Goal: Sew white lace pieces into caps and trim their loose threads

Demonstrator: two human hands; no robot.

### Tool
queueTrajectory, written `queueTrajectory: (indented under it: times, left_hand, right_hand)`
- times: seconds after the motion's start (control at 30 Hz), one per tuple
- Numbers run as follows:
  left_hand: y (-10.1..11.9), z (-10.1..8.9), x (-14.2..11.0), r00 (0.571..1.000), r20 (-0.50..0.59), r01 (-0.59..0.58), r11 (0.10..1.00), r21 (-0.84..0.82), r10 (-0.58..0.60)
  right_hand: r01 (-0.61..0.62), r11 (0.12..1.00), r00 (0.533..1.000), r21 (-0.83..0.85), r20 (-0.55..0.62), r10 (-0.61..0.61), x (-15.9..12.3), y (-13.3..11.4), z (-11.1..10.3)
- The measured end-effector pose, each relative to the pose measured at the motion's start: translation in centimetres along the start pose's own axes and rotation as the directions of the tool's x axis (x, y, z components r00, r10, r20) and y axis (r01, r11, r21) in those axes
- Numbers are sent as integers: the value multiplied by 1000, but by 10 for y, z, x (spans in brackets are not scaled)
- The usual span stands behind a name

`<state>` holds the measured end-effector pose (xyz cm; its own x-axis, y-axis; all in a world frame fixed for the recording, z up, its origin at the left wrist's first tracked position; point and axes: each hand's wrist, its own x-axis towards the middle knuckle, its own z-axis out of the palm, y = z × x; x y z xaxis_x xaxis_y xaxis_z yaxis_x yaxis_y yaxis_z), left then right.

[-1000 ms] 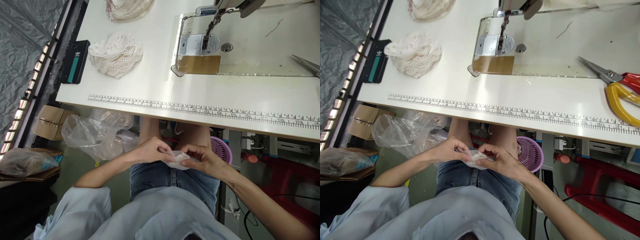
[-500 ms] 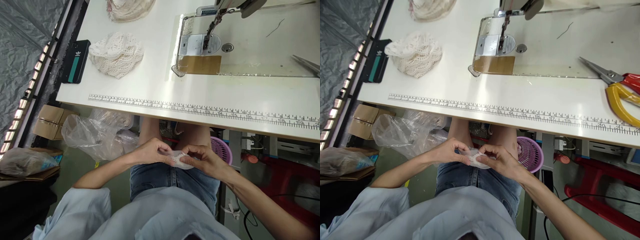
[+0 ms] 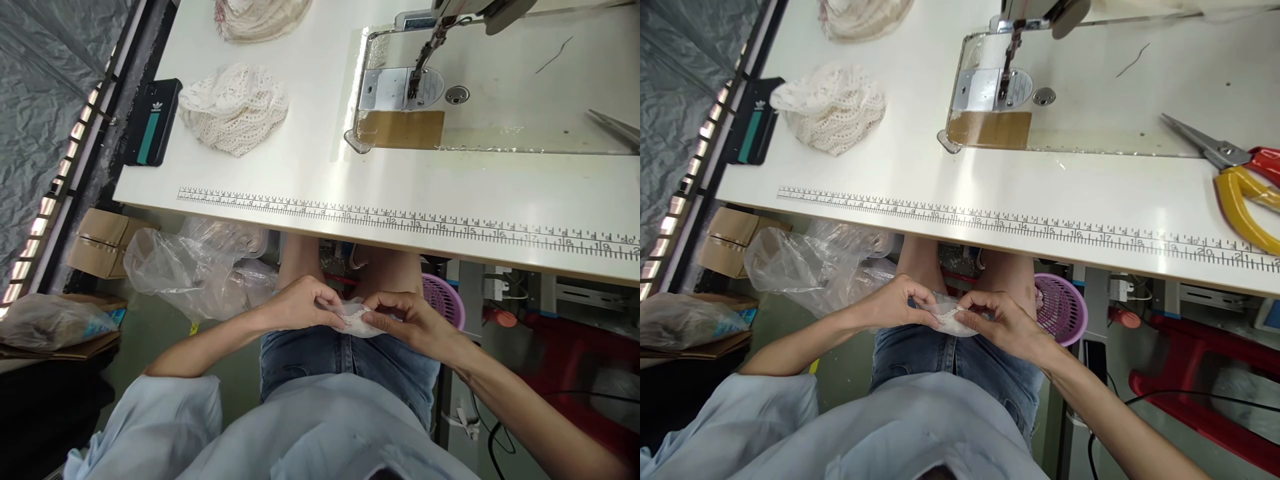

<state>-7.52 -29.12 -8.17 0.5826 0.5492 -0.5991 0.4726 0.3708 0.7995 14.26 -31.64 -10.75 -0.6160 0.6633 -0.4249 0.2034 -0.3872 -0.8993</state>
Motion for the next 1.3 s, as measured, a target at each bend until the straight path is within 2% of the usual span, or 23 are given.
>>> queueTrajectory:
  times: [0.17,0.37,0.6,0.83,1.3]
  left_hand:
    - [2,-1,-1,1000,3,-13,1000,16,13]
    - [6,-2,-2,999,-9,41,999,15,-41]
    - [4,-3,-2,1000,4,-7,999,41,7]
    - [1,-12,-7,986,168,-41,994,104,23]
    - [4,-13,-8,991,133,16,994,110,-31]
  right_hand:
    - [-4,1000,1000,-30,-8,4,-2,-2,0]
    - [-17,999,1000,-31,-8,17,-1,-5,-2]
    - [-29,999,998,-32,-48,28,2,-4,0]
    - [-26,997,999,-70,-33,24,4,-1,1]
    - [-52,998,997,23,-49,53,-3,9,-4]
